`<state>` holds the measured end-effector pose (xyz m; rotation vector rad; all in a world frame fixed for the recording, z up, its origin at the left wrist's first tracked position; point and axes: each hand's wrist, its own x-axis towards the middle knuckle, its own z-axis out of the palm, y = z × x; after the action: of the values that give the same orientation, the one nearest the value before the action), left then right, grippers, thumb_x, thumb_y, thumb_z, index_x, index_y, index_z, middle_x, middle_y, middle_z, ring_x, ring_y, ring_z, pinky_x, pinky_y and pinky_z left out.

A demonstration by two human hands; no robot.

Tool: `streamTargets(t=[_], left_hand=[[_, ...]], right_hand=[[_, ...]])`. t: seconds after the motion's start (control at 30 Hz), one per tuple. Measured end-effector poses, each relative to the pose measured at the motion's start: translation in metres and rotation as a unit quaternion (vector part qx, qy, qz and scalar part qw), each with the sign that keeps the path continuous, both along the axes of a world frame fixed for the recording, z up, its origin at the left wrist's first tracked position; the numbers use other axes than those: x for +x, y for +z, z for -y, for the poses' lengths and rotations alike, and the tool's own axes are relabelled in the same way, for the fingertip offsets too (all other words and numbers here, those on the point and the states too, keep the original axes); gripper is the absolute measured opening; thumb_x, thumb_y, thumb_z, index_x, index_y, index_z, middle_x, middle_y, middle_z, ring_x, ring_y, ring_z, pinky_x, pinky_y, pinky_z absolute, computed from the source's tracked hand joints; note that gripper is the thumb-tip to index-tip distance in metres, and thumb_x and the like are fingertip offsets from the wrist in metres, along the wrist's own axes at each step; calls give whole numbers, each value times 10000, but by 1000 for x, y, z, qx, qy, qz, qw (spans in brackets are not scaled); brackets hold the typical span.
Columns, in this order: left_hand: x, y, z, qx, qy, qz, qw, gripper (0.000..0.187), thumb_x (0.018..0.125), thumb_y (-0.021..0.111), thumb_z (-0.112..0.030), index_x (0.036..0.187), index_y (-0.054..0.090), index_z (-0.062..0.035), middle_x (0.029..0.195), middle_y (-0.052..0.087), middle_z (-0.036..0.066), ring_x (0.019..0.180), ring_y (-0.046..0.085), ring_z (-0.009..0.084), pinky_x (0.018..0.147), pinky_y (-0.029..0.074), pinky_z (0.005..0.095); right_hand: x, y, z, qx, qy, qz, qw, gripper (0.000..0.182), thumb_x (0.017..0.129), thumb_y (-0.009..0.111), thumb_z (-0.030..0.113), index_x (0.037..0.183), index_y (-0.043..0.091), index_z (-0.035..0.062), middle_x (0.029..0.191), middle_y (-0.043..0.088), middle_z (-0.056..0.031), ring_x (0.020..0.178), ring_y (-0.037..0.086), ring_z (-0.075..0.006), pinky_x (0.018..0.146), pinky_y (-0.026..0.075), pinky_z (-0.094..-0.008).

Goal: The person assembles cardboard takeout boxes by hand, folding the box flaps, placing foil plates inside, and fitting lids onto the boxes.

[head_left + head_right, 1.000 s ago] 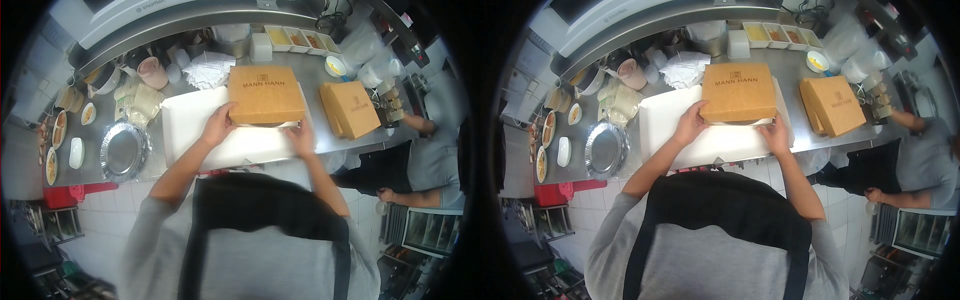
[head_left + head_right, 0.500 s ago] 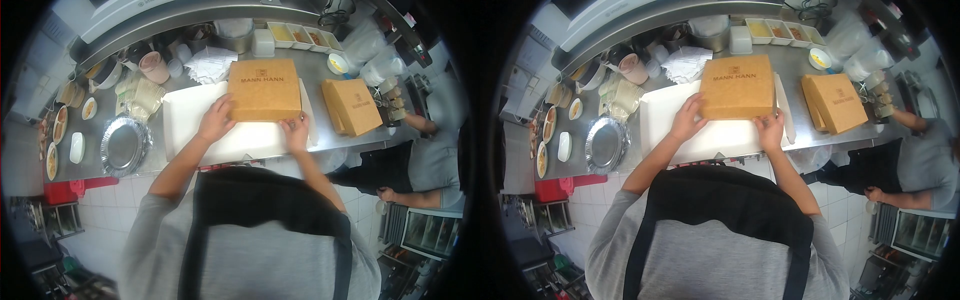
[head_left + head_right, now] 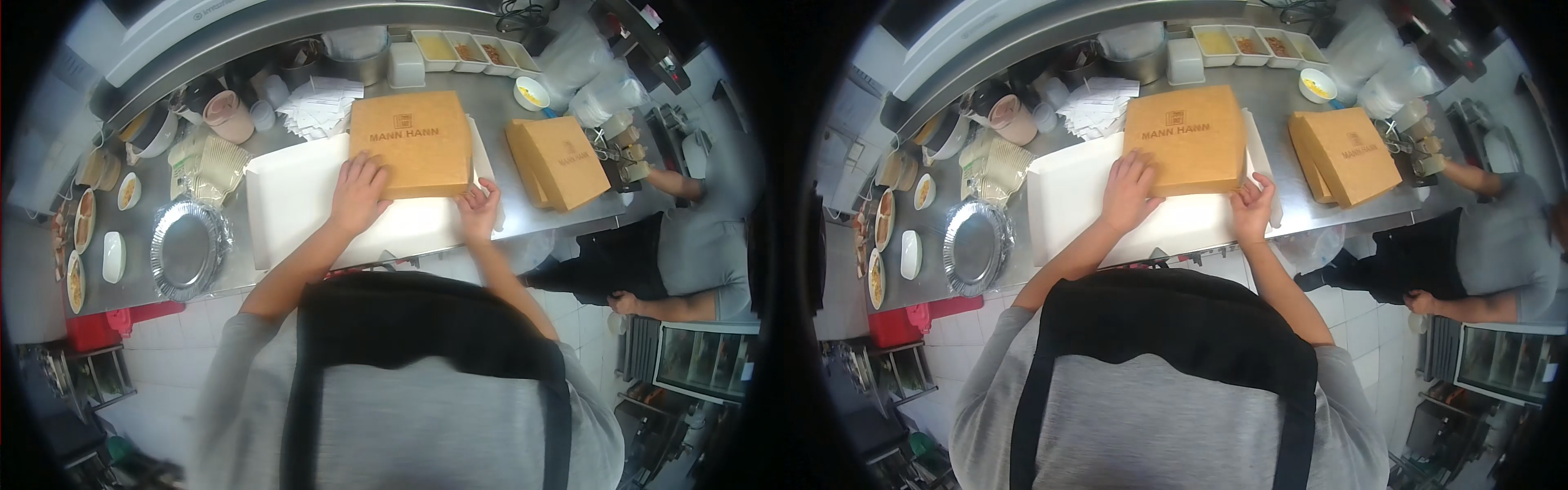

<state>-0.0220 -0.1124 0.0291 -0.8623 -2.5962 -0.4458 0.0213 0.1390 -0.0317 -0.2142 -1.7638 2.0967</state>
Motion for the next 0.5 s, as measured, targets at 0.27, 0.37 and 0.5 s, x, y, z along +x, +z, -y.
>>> streamTargets(t=[0.27,0.37,0.5], left_hand=[[-3,-5,-43,24,25,-56,998,623,679,773,-365,1226,561,-156,1328,482,86,1257,390,368,990,310,512],[-5,-10,-49,21,26,-60,998,616,681,769,-377,1228,566,-179,1327,481,83,1270,375,363,976,295,534],[-4,-9,-52,18,15,-47,999,606,692,763,-375,1236,562,-199,1321,479,76,1270,368,373,973,283,561]], right_hand=[[0,-1,5,66,-16,57,996,231,844,640,-59,1066,588,-23,1040,677,-98,908,650,-134,834,512,-255],[3,6,4,98,-3,72,993,231,857,642,-48,1084,602,-46,1021,678,-108,948,649,-156,881,501,-265],[-2,-7,4,158,-31,11,987,231,830,666,-43,1058,627,-34,963,669,-88,880,647,-144,826,518,-262]])
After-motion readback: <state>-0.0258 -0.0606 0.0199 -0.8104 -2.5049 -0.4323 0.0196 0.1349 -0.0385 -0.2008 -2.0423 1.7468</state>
